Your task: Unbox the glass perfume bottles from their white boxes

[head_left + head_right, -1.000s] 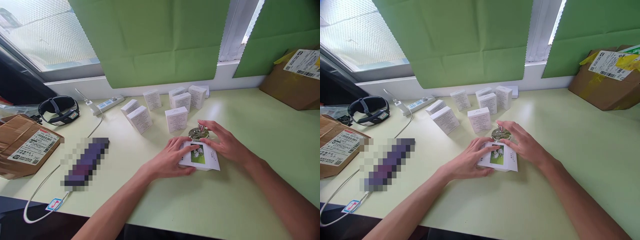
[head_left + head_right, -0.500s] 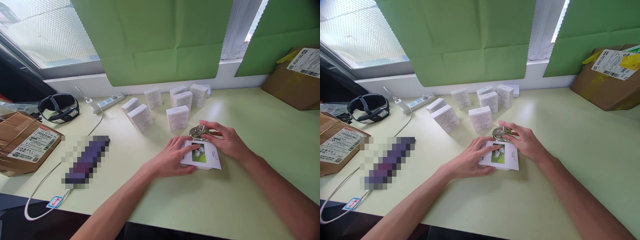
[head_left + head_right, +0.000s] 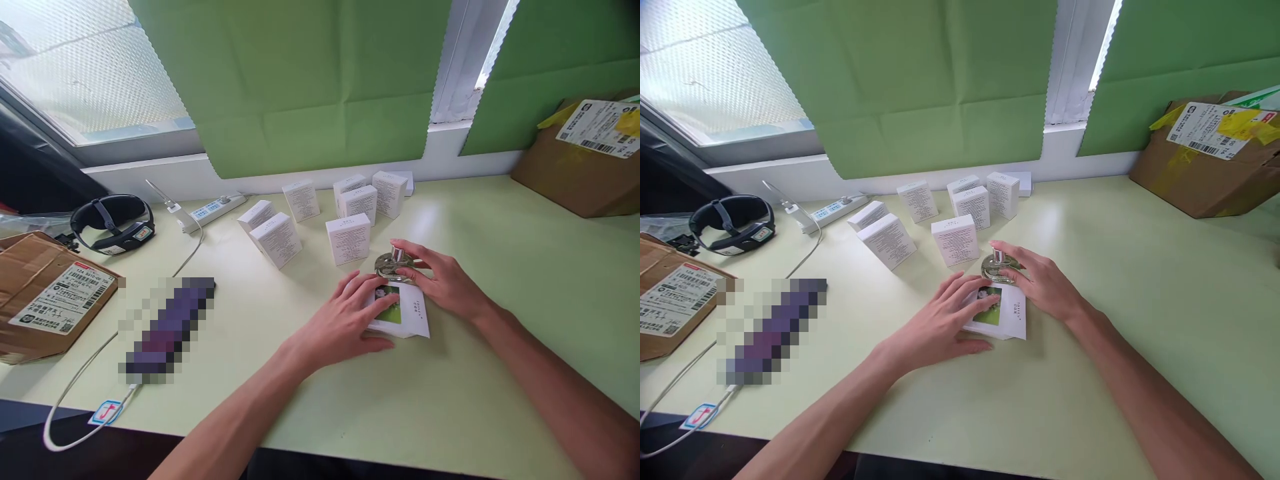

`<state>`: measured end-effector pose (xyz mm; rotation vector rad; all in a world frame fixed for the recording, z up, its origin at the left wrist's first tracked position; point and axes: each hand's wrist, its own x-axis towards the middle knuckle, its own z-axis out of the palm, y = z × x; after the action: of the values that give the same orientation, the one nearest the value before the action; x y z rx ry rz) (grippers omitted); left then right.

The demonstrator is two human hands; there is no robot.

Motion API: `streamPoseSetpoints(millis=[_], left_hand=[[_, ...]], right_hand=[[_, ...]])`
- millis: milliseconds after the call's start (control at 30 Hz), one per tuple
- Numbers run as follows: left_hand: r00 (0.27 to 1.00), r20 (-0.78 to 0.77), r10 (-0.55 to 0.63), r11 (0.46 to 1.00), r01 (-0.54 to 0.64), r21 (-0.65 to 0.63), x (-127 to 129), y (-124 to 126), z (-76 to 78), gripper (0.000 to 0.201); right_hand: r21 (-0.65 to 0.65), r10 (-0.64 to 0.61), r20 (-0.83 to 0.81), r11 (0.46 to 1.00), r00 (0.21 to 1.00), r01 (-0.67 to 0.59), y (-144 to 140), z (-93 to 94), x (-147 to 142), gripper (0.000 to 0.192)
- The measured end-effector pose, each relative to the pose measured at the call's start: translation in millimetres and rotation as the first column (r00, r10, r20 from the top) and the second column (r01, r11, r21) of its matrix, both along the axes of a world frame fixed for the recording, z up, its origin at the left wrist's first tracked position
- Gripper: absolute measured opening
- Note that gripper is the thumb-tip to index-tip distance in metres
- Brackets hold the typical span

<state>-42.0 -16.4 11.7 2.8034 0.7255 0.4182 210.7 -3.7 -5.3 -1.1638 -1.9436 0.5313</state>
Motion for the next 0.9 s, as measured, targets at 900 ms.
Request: streamPoseSetpoints(millis=[900], left_hand=[[0.638, 0.568, 0.520, 0.795, -0.120, -0.594, -8.4, 21.0, -18.1, 0.056]], right_hand=[[0.148, 0.232, -0.301, 0.969, 0.925, -0.195, 19.4, 145.6, -9.3, 0.059]])
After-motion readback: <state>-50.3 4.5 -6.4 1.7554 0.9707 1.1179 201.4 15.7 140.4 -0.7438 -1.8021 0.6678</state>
